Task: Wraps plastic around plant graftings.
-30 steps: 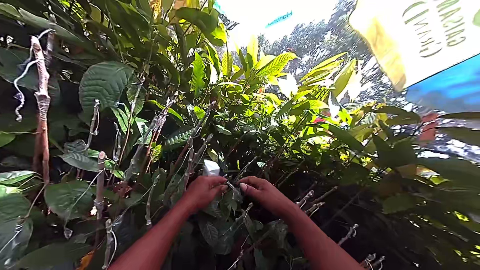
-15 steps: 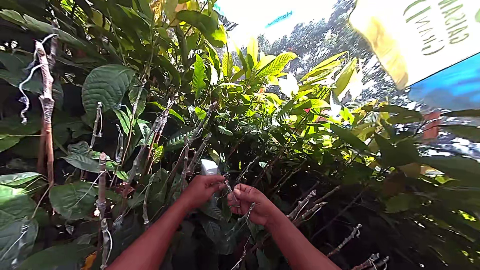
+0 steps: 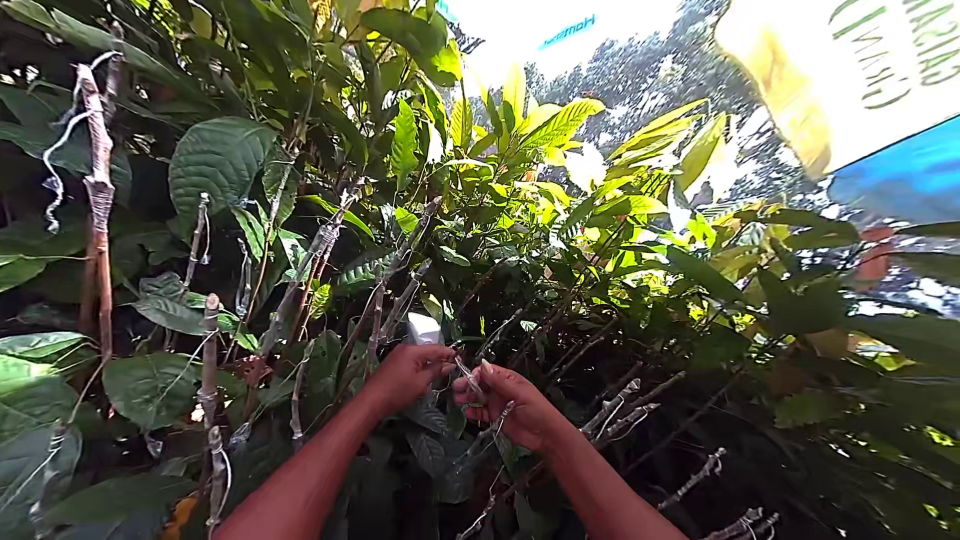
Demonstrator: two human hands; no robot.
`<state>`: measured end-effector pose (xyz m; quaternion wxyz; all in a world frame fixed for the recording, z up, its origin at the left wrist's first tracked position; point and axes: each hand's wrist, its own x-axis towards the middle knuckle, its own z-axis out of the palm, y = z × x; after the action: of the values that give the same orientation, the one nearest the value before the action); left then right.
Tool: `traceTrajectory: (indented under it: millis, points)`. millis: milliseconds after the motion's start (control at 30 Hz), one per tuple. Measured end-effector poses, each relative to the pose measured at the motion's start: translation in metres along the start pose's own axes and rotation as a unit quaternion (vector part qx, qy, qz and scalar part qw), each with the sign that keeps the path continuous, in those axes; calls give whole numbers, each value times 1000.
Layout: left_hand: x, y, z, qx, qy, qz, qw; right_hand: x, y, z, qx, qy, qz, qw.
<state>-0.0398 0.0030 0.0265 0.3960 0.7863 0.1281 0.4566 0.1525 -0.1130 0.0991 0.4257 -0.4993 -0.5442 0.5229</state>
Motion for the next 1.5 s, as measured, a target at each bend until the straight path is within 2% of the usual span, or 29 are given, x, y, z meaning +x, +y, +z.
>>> traceTrajectory:
  millis: [133,233,300,400,467,533,633,733,833,933,1033,1100,1133,1233,1267,1300,1333,1400,1500]
  points:
    - [0,2,1,0,-6,-5,1000,0,-1,7,10,22,-3,1000]
    - [0,1,0,0,-7,-1,1000,0,-2,5,-42,21,-18,999]
    - [1,0,0,9,-6,-2,1000,-3,-8,3,-142,38,-41,988]
    - [2,1,0,26,8,-8,1000,-10,-22,2,-330,72,-52,940]
    - [2,2,0,29,17,-21,999,-16,-32,8,-400,73,-51,912]
    - [3,6,2,27,18,-40,999,-22,-41,17,-414,53,-51,907]
    - [3,9,5,18,24,-52,998,-25,-49,25,-383,30,-66,921]
    - [4,8,5,10,39,-56,998,-21,-49,19,-372,70,-44,925]
    - [2,8,4,15,33,-63,997,-20,-48,12,-420,99,-13,902]
    - [3,11,6,28,26,-74,997,-26,-54,22,-509,51,-35,859]
    - [3,14,12,61,9,-52,997,-26,-68,43,-568,21,-74,819]
    - [2,18,16,83,-32,-42,995,-18,-86,42,-586,5,-61,808]
    - [2,19,17,96,-54,-36,993,-13,-91,36,-615,-1,-46,787]
    - [3,19,14,113,-75,-17,991,-6,-78,23,-755,31,-75,651]
    - [3,19,13,113,-71,-15,991,-6,-71,25,-775,40,-98,623]
    - [2,19,15,111,-61,-13,992,-6,-68,29,-782,47,-105,612]
    - [1,20,17,113,-47,-8,992,-7,-69,33,-777,48,-83,622]
    - [1,23,20,127,-24,-3,992,-4,-79,35,-734,35,9,678]
    - [0,23,21,154,11,5,988,-2,-78,22,-628,26,29,777]
